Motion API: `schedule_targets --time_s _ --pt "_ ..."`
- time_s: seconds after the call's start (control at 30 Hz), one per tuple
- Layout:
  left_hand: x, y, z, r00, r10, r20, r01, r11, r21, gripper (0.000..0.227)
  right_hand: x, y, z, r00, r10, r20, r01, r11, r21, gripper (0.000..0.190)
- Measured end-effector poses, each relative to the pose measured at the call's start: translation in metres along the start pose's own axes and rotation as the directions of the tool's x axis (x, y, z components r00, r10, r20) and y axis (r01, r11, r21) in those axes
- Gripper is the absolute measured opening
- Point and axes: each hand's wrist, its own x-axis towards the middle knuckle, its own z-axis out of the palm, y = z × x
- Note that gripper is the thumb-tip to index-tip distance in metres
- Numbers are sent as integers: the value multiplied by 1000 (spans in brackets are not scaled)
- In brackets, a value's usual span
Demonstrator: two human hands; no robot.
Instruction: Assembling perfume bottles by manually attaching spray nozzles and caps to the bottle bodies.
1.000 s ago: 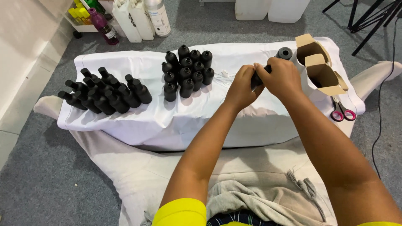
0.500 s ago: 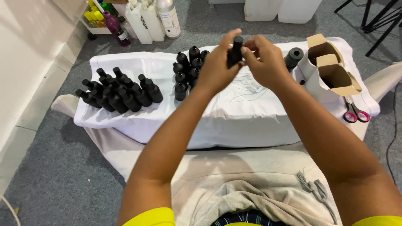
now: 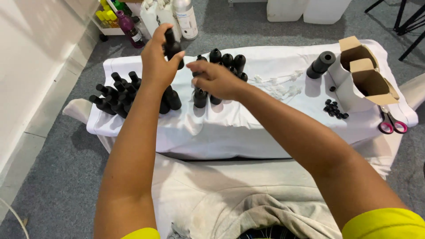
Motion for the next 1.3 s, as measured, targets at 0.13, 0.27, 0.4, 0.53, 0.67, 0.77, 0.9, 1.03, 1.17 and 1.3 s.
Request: schedule_targets --time_s 0.13,0.27,0.4,0.53,0.67,0.77,0.9,1.03,1.17,1.3 --pt "-9 -35 -6 985 -148 -90 156 983 92 69 21 17 24 999 3 54 -1 999 -38 55" --pt "-8 -58 -13 959 -234 -158 254 959 121 65 38 33 48 991 -71 110 104 937 -332 66" --pt "-4 -71 -17 872 -490 -5 478 847 234 57 41 16 60 985 25 172 30 949 -313 65" --pt "-9 -82 -13 854 -517 53 475 818 323 61 48 24 72 980 64 187 -5 954 -298 66" --pt "-18 -109 -3 818 -554 155 441 776 450 53 49 28 75 973 81 216 -18 960 -280 65" --pt "-18 -113 0 799 -568 199 403 751 524 46 45 23 72 966 88 241 -21 963 -268 65" --pt "-16 -128 0 755 -610 241 422 732 535 34 44 22 69 960 104 262 -35 967 -254 64" --pt "-19 -124 -13 713 -623 321 365 721 589 17 47 27 72 961 88 262 -25 972 -235 61" --pt "-21 -131 -15 695 -631 344 341 711 615 13 50 28 77 962 118 245 -61 971 -229 56" --pt "-23 -146 -6 688 -627 365 308 708 636 17 49 23 77 958 144 247 -89 972 -220 55"
